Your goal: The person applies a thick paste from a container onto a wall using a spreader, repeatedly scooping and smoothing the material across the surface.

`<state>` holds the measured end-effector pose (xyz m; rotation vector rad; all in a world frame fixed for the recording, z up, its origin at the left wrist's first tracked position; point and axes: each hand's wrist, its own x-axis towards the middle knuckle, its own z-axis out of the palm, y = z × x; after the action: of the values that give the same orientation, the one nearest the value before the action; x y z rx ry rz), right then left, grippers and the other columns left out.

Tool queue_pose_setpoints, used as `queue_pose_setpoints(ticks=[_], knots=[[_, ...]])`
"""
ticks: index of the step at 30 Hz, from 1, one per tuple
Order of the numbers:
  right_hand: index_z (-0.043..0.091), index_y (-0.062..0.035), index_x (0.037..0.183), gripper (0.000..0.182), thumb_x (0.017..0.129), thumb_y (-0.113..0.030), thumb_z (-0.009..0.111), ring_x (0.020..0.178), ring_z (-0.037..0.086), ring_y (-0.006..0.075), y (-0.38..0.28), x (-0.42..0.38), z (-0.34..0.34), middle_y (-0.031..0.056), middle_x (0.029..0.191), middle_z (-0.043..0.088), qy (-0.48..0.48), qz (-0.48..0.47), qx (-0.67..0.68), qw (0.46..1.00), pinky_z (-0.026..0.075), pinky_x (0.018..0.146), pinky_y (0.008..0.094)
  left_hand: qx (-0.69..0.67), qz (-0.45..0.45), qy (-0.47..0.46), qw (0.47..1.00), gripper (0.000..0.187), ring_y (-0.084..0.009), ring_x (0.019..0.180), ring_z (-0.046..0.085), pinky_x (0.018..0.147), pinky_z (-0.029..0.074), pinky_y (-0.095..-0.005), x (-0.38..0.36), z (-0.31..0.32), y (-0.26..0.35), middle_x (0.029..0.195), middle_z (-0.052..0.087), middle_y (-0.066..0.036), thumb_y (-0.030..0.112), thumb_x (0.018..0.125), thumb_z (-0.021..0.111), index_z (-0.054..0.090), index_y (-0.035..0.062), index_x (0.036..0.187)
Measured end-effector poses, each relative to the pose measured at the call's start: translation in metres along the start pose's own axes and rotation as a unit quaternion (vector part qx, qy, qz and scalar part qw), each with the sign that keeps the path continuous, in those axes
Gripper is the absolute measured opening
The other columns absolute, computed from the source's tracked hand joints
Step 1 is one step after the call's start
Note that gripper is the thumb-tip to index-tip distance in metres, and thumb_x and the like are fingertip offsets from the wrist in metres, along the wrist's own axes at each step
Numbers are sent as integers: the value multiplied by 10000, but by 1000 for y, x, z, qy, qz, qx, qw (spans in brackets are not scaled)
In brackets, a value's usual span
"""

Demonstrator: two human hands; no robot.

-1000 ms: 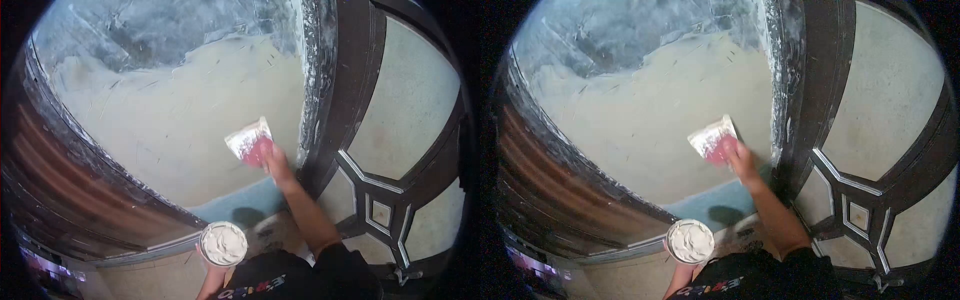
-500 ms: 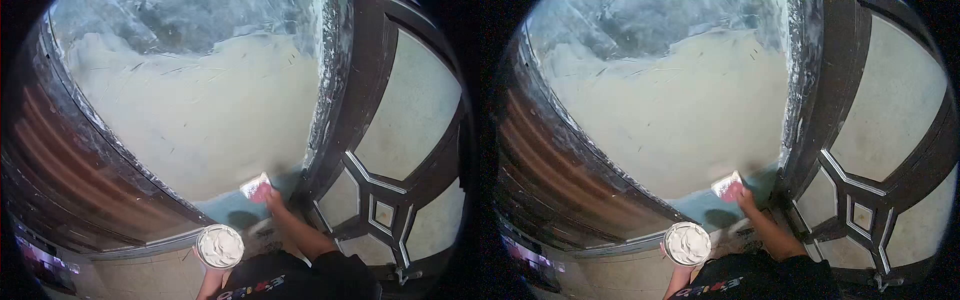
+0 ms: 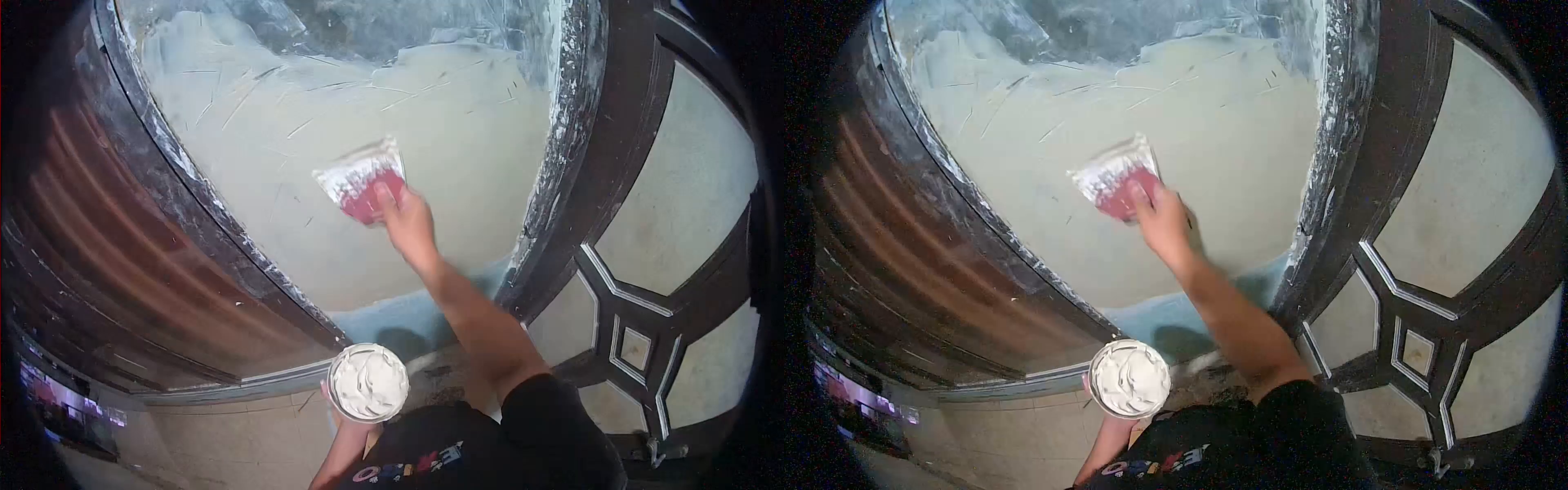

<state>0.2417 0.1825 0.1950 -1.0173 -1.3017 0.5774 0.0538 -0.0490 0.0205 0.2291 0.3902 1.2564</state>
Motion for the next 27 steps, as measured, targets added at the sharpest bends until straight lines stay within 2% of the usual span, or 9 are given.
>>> queue_pose_setpoints(ticks=[4,7,11,15,19,21,22,25,27], knots=[[623,28,1065,447,961,-401,550,786,687,233,135,-124,-30,173,859,681,39,125,-118,984,515,682,358,-4,38,8,999,992,-391,1327,407,1075,331,-601,-8,-21,8,1477,411,-119,877,742,273,389,197,1455],[637,7,1060,468,944,-441,566,722,632,199,277,-206,-68,88,802,667,12,230,-89,969,504,649,350,27,20,23,999,993,-391,1346,380,1096,294,-600,-16,-32,12,1495,387,-109,882,739,264,363,219,1472],[634,-52,988,399,959,-443,556,606,495,77,170,-182,-91,-21,700,553,-38,290,59,954,407,525,265,22,3,5,1000,1020,-391,1343,385,1096,294,-599,-12,-29,14,1503,373,-112,892,728,269,344,208,1480],[639,-50,1034,344,965,-380,575,633,511,72,48,-90,-77,-10,728,588,-54,128,165,977,435,549,259,27,-24,-18,999,1038,-386,1341,390,1092,304,-597,1,-22,11,1502,374,-112,902,717,276,345,201,1480],[646,-14,990,380,969,-381,551,716,591,102,53,-50,-77,48,787,654,-34,86,-28,995,486,664,280,4,-55,-44,998,972,-375,1342,395,1105,304,-578,7,-2,10,1488,397,-114,853,768,278,366,178,1463],[661,-31,993,400,975,-406,525,733,607,113,101,-72,-88,64,804,667,-18,150,-56,987,489,675,289,48,-33,-43,997,975,-376,1342,395,1105,302,-582,1,4,10,1489,396,-113,856,766,273,366,182,1463],[667,-46,1025,426,975,-441,513,732,616,121,164,-98,-94,55,829,672,4,54,-18,998,493,655,291,89,-7,-36,995,978,-377,1343,394,1104,300,-587,2,6,10,1489,396,-113,860,764,268,365,185,1464],[658,-51,1055,362,973,-385,544,831,585,122,177,-174,-108,8,900,653,14,271,11,962,488,755,302,82,-6,-34,996,973,-379,1340,396,1104,298,-591,0,4,12,1487,399,-113,857,765,268,367,187,1463],[657,-47,1052,349,977,-368,543,826,581,116,158,-168,-107,7,895,649,7,257,5,966,485,742,299,74,-4,-30,997,968,-380,1338,399,1103,296,-595,1,4,13,1485,401,-114,855,767,269,368,188,1462]])
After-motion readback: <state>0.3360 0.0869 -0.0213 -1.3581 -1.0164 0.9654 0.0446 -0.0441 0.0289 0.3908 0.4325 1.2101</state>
